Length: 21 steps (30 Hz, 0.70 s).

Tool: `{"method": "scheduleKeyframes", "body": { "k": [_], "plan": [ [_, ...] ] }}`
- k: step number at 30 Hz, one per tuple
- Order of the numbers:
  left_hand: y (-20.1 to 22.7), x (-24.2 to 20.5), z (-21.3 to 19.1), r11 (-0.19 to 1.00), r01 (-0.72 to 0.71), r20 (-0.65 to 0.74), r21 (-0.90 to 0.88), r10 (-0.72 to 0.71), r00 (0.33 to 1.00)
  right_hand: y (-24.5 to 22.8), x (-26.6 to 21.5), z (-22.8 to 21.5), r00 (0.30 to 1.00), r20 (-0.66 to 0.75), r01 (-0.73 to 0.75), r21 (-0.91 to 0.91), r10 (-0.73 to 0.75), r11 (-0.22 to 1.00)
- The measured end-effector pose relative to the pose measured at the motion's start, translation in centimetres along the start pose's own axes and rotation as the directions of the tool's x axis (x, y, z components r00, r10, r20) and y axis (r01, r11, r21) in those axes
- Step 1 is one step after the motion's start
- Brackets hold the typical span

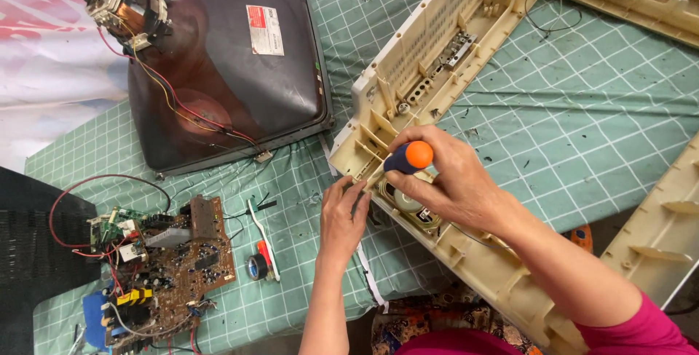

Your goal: Disassembling an old television set by removing speakers and other components using a screwdriver.

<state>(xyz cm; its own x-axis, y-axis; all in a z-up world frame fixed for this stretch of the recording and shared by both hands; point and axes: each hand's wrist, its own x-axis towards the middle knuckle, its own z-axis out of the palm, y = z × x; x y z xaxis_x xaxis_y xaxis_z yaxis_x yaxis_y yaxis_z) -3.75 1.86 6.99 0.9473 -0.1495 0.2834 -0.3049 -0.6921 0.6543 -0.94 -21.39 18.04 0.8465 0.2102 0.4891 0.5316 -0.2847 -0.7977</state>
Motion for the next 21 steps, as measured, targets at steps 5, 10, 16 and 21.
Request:
{"method": "scheduleKeyframes", "body": {
  "k": [5, 10, 16, 21],
  "plan": [
    [-3.6, 1.6, 2.6, 0.928, -0.192, 0.102, 0.319, 0.168, 0.981, -0.5, 0.9, -1.6, 1.000, -0.008, 0.008, -0.010, -0.008, 1.000],
    [-7.8, 3.5, 7.8, 0.837, -0.359, 0.296, 0.414, 0.249, 0.922, -0.3, 0.5, -3.0, 1.000, 0.014, -0.015, -0.038, 0.015, 0.999],
    [-8.0, 5.2, 11.2, 0.537, -0.571, 0.620, 0.621, 0.109, 0.777, -0.9, -0.8, -6.8, 0.996, 0.084, 0.033, -0.166, -0.019, 0.986],
    [-7.1, 6.4, 11.5, 0.490, -0.616, 0.750, 0.617, -0.129, 0.648, -0.6, -3.3, -9.3, 0.993, 0.098, 0.081, -0.219, -0.060, 0.972]
  ]
}}
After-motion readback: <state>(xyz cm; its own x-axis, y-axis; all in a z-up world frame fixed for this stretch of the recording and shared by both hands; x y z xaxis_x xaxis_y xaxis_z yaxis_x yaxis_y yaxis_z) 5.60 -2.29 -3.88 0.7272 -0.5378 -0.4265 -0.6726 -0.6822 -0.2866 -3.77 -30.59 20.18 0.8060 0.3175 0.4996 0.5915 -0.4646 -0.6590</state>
